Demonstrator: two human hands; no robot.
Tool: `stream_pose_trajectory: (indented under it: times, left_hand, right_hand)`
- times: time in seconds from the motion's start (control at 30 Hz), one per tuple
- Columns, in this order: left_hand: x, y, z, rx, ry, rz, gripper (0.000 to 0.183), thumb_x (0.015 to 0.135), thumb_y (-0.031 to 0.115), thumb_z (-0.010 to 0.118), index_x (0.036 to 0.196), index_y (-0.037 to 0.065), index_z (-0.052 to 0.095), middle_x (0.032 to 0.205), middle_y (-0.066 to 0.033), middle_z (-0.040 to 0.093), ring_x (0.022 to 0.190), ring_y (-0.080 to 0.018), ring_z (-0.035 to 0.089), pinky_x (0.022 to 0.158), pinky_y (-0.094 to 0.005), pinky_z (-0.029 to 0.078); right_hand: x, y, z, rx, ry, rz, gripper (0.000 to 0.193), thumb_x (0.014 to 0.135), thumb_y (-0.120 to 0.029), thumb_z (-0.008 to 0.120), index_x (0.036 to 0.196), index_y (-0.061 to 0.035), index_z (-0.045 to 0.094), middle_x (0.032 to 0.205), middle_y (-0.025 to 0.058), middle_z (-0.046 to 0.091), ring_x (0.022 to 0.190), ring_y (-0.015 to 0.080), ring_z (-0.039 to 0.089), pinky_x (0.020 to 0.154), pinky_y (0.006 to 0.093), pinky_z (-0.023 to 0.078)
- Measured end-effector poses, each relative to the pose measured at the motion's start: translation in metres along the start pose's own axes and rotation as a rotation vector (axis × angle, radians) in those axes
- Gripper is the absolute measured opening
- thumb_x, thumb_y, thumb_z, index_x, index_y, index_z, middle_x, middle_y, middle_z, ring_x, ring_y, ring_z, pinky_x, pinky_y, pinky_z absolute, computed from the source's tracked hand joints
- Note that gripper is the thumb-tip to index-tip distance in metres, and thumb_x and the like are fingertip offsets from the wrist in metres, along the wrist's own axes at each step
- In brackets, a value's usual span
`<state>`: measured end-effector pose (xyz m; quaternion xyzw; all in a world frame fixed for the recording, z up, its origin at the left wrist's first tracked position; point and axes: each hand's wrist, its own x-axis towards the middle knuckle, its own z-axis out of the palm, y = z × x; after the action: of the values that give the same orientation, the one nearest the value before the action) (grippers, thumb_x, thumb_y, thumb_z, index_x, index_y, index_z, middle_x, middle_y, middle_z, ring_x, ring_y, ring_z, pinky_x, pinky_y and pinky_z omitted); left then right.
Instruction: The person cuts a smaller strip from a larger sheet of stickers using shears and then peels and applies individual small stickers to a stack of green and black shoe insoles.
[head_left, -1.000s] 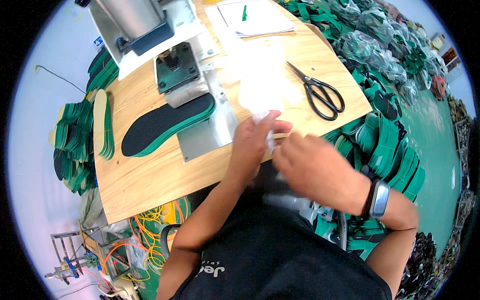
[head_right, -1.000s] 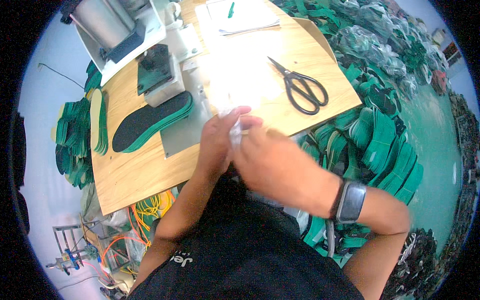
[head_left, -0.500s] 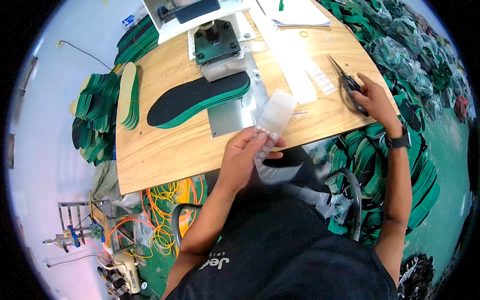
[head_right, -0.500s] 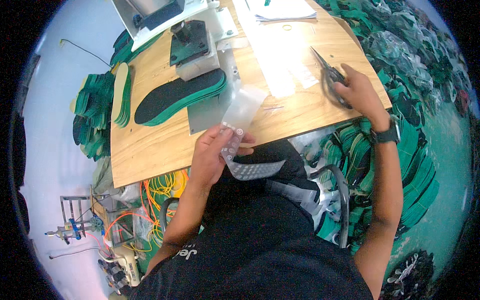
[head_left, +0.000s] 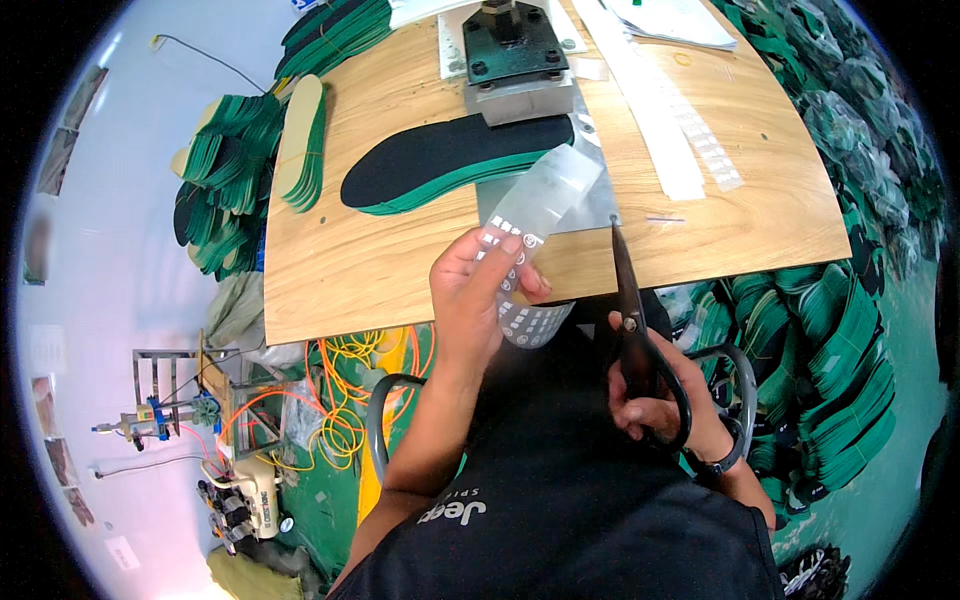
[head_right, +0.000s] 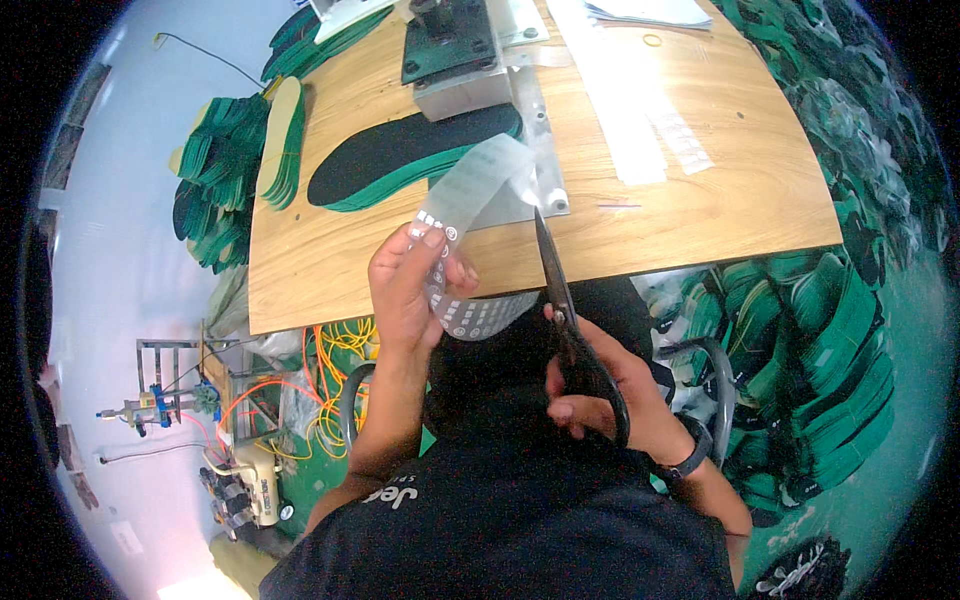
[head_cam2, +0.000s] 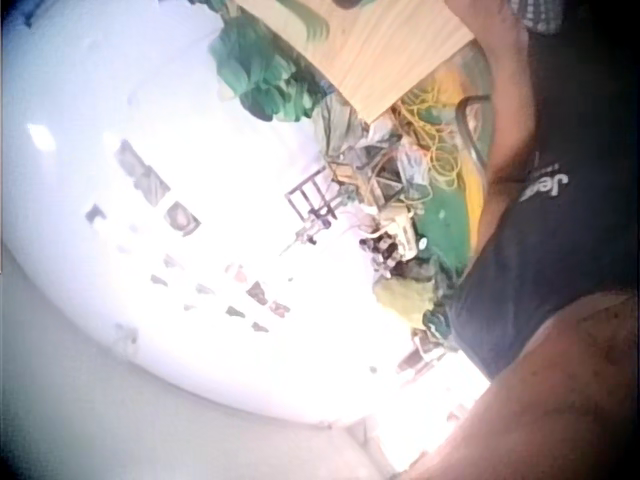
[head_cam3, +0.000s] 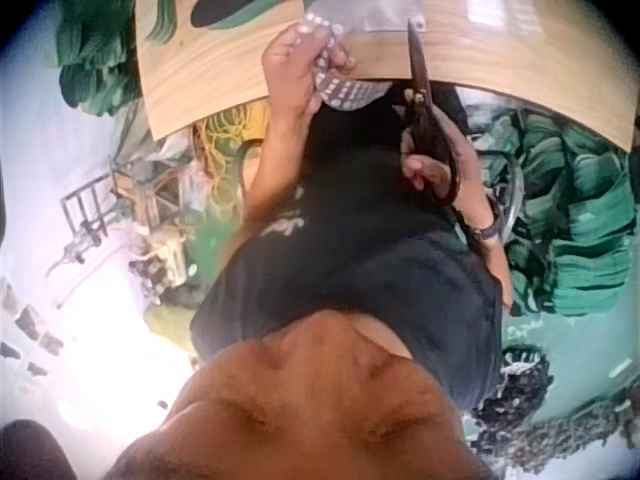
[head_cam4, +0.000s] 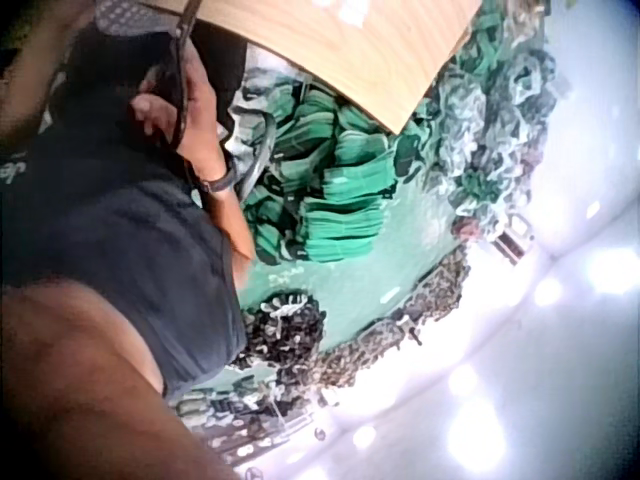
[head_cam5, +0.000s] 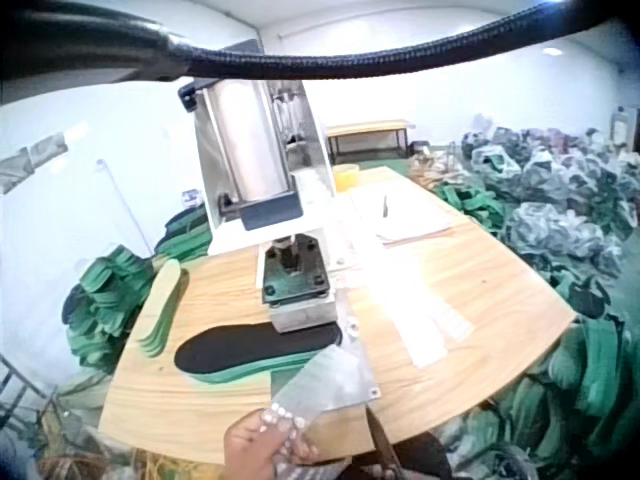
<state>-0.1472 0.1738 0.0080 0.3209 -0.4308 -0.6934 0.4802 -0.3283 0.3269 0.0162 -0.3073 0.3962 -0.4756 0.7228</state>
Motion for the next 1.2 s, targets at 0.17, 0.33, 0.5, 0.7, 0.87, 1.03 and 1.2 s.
stream_pose_trajectory:
  times: [0.17, 0.33, 0.5, 0.7, 0.87, 1.03, 1.2]
  left_hand:
    - [-0.01, 0.007, 0.0, -0.093, -0.029, 0.007, 0.012, 0.09, 0.011, 0.056, 0.088, 0.0, 0.057, 0.062, -0.0094, 0.058, 0.054, -0.0171, 0.058, 0.054, -0.0287, 0.05]
    - [-0.014, 0.003, 0.006, 0.008, -0.027, 0.006, 0.009, 0.088, 0.008, 0.054, 0.085, -0.001, 0.055, 0.058, -0.0095, 0.057, 0.048, -0.0176, 0.055, 0.047, -0.0287, 0.047]
    - [-0.023, -0.003, 0.012, 0.115, -0.011, -0.023, 0.004, 0.087, 0.003, 0.055, 0.086, -0.001, 0.054, 0.06, -0.0097, 0.057, 0.05, -0.0169, 0.056, 0.05, -0.0296, 0.049]
    - [-0.03, -0.014, 0.012, 0.055, -0.067, -0.049, 0.005, 0.09, 0.002, 0.055, 0.089, -0.002, 0.056, 0.064, -0.0073, 0.059, 0.057, -0.0134, 0.058, 0.058, -0.0269, 0.05]
    - [-0.032, -0.017, 0.018, 0.102, -0.033, -0.069, 0.005, 0.087, 0.001, 0.055, 0.083, 0.001, 0.052, 0.057, -0.0082, 0.055, 0.049, -0.0167, 0.055, 0.049, -0.0298, 0.048]
    - [-0.033, -0.016, 0.017, 0.114, -0.027, -0.09, 0.009, 0.086, 0.0, 0.055, 0.079, 0.002, 0.051, 0.055, -0.0066, 0.053, 0.048, -0.0158, 0.054, 0.048, -0.0294, 0.048]
    - [-0.037, -0.013, 0.007, 0.291, -0.163, -0.224, 0.009, 0.086, 0.0, 0.057, 0.077, 0.001, 0.055, 0.058, -0.0074, 0.057, 0.049, -0.0143, 0.056, 0.05, -0.0283, 0.049]
  right_hand:
    - [0.002, 0.025, -0.02, -0.168, 0.009, -0.035, 0.108, 0.063, -0.048, 0.084, 0.145, -0.0063, 0.027, 0.091, 0.0004, 0.052, 0.078, 0.0079, 0.05, 0.064, 0.0212, 0.042]
    - [0.011, 0.019, -0.014, -0.391, -0.075, -0.105, 0.109, 0.062, -0.053, 0.082, 0.144, -0.0029, 0.029, 0.126, 0.0115, 0.048, 0.09, 0.0148, 0.053, 0.078, 0.0278, 0.047]
    - [0.018, 0.02, -0.009, -0.374, -0.1, -0.145, 0.11, 0.061, -0.056, 0.081, 0.144, -0.0036, 0.03, 0.127, 0.0118, 0.049, 0.093, 0.0162, 0.053, 0.078, 0.0292, 0.048]
    - [0.02, 0.025, -0.013, -0.285, -0.108, -0.081, 0.112, 0.06, -0.058, 0.081, 0.145, -0.0063, 0.029, 0.102, 0.0048, 0.053, 0.083, 0.0113, 0.053, 0.066, 0.0231, 0.047]
    - [0.015, 0.031, -0.014, -0.219, -0.083, -0.114, 0.111, 0.059, -0.059, 0.081, 0.144, -0.0055, 0.032, 0.093, 0.0035, 0.055, 0.074, 0.0084, 0.052, 0.061, 0.0214, 0.045]
    - [0.014, 0.029, -0.019, -0.317, -0.075, -0.14, 0.104, 0.061, -0.055, 0.081, 0.14, -0.0026, 0.038, 0.078, 0.0016, 0.056, 0.069, 0.0085, 0.052, 0.06, 0.0214, 0.044]
    - [0.011, 0.03, -0.014, -0.406, -0.026, -0.215, 0.09, 0.067, -0.05, 0.081, 0.134, -0.0015, 0.046, 0.07, 0.0001, 0.054, 0.062, 0.0075, 0.05, 0.055, 0.0222, 0.041]
